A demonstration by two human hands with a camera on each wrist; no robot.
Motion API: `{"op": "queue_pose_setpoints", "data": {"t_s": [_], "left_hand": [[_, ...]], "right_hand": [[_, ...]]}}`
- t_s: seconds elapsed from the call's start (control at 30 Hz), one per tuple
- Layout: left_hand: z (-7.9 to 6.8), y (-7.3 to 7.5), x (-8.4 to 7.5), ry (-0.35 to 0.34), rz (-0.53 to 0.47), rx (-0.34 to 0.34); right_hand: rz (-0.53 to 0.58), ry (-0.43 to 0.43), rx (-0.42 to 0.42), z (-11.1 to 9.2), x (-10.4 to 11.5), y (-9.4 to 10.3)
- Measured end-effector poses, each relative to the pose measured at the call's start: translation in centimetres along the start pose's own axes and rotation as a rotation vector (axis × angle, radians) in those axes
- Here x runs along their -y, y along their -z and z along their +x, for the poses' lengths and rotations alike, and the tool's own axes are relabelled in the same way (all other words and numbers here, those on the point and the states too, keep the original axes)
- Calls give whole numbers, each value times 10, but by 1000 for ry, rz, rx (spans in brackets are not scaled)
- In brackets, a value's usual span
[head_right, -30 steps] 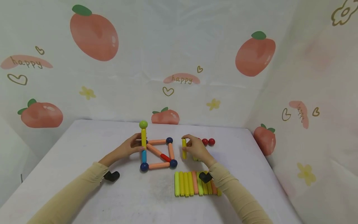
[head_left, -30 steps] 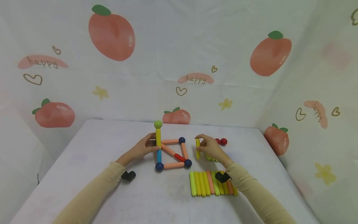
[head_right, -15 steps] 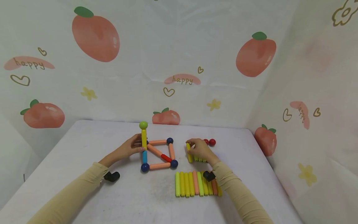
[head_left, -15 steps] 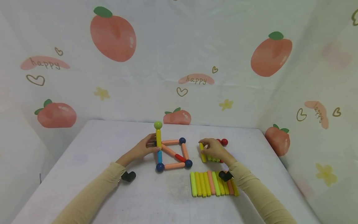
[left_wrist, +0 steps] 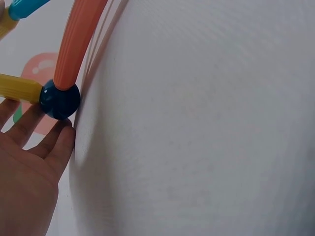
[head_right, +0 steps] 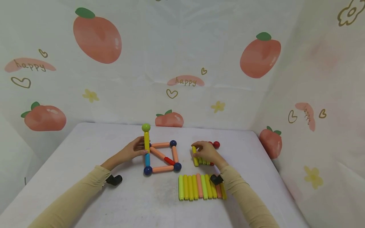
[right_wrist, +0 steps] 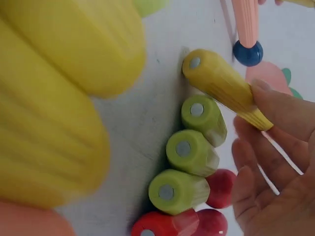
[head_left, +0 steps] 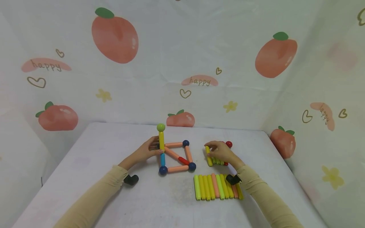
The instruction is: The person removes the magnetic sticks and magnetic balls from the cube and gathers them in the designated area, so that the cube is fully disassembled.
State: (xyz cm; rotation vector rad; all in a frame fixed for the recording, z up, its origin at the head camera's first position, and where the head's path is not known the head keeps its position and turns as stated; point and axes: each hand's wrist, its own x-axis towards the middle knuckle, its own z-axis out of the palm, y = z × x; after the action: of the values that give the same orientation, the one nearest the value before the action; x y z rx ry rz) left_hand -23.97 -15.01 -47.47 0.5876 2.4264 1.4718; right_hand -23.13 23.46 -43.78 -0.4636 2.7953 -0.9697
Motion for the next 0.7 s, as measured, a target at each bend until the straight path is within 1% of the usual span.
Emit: {"op": "queue_pose_setpoints", "data": {"t_s": [0.17,0.23,0.33,0.43,0.47,0.5,0.53,0.63,0.7], "left_hand": [[1,0,0,-4,-9,2],[1,0,0,-6,-4,3],[1,0,0,-6,-7,3],[1,0,1,-8,-9,2],[1,1,1,-9,-14,1],[1,1,1,-8,-16,1],[0,1,-2,-8,-21,1],[0,1,-1,-7,-23,0],[1,1,0,-4,-22,1]], "right_hand": [[93,15,-12,-5,6,1],[170,8,-4,-8,9,1],[316,8,26,-14,18,-1],[425,14,70,-23,30,-8],[453,3,82,-26,34,-12],[469,-1,95,-28,38,-16],[477,-13,105,-31,41,-20],[503,-48,133,-40,49,-35],[495,-50,147,-45,51,-43]]}}
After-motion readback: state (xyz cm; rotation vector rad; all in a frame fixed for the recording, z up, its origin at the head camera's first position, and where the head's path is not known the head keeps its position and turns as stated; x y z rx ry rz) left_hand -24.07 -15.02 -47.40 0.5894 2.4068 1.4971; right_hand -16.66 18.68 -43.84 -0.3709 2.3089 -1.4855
